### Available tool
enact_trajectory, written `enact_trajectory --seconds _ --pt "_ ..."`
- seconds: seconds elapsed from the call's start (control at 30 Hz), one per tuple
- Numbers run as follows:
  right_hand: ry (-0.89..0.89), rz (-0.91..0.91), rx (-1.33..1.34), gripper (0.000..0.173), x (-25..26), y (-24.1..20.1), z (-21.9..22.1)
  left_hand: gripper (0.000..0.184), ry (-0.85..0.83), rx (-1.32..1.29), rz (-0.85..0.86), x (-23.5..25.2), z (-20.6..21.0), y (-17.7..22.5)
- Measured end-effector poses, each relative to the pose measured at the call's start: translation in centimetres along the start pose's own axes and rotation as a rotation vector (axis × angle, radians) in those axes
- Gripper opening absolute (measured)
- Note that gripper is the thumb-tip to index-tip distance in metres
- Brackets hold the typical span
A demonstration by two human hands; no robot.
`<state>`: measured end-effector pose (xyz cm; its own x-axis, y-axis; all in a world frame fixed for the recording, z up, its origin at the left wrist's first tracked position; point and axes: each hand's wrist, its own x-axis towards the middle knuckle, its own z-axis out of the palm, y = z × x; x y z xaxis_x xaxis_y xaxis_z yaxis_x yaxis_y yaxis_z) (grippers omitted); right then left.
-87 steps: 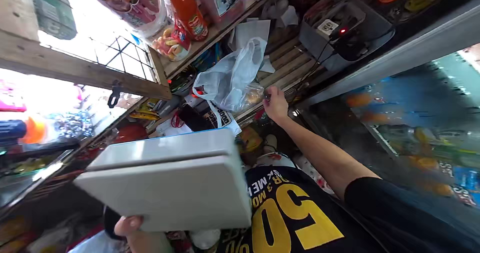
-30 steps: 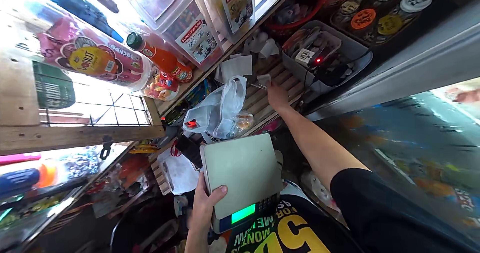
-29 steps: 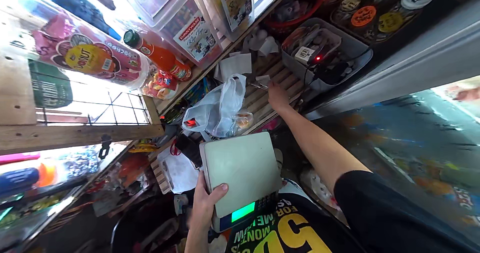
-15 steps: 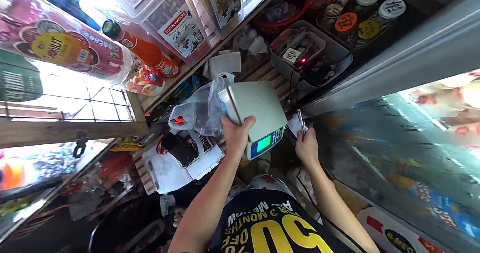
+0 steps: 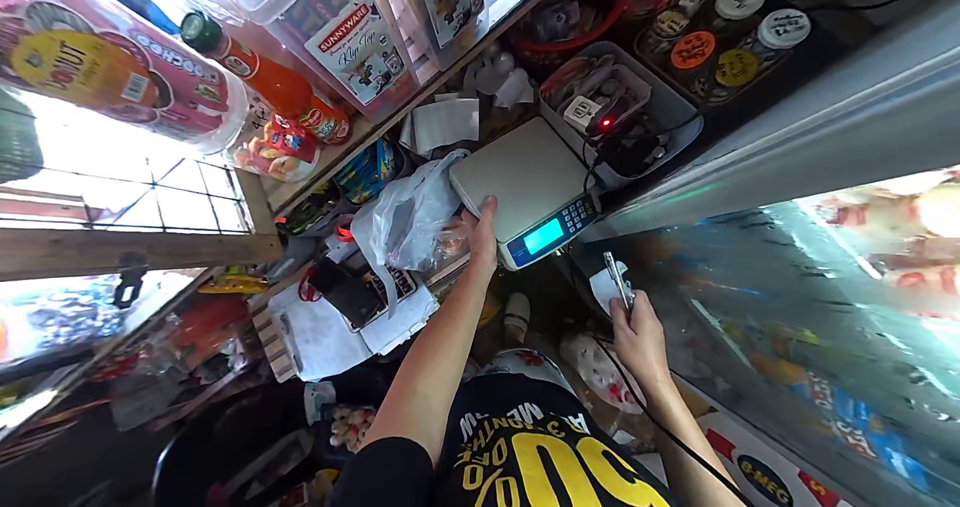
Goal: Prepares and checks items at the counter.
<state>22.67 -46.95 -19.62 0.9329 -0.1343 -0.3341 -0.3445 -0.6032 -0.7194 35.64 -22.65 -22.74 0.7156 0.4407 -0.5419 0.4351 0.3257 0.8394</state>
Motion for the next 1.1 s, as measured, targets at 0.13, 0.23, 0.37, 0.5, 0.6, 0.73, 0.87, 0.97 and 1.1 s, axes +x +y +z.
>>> enact_trajectory --seconds 0.13,0.23,0.37,0.5,0.6,0.73,0.87,0.97,1.1 --pt "-0.176 -0.081 0.029 0.033 1.0 -1.1 0.7 0.079 0.09 0.326 0.098 0.5 -0.2 1.6" --pt "-0.282 -0.083 0.081 0.033 1.9 -2.3 2.2 0.075 0.116 0.579 0.049 0.9 -0.7 3.5" --pt "-0.346 -0.074 0.154 0.036 3.7 -3.1 5.1 0.078 0.061 0.715 -0.076 0.6 -0.9 5.7" --pt "-0.413 0.036 0.425 0.039 5.5 -2.9 7.8 0.086 0.059 0.658 -0.094 0.2 -1.4 6.6" --pt "-0.438 0.099 0.641 0.026 6.3 -3.5 8.8 0.075 0.136 0.923 0.21 -0.5 -1.9 7.3" --pt "-0.409 0.134 0.734 0.022 6.1 -3.8 9.2 0.085 0.002 1.343 0.458 1.8 -4.4 9.2" --pt "-0.378 0.162 0.781 0.024 6.0 -4.8 8.7 0.049 -0.031 1.407 0.357 3.5 -6.5 10.8" --pt "-0.374 0.174 0.799 0.019 6.2 -4.6 8.2 0.033 0.123 1.329 0.417 2.9 -8.7 11.6" --pt "-0.408 0.133 0.748 0.017 7.2 -4.1 8.6 0.029 0.3 0.982 0.592 1.8 -11.5 12.3"
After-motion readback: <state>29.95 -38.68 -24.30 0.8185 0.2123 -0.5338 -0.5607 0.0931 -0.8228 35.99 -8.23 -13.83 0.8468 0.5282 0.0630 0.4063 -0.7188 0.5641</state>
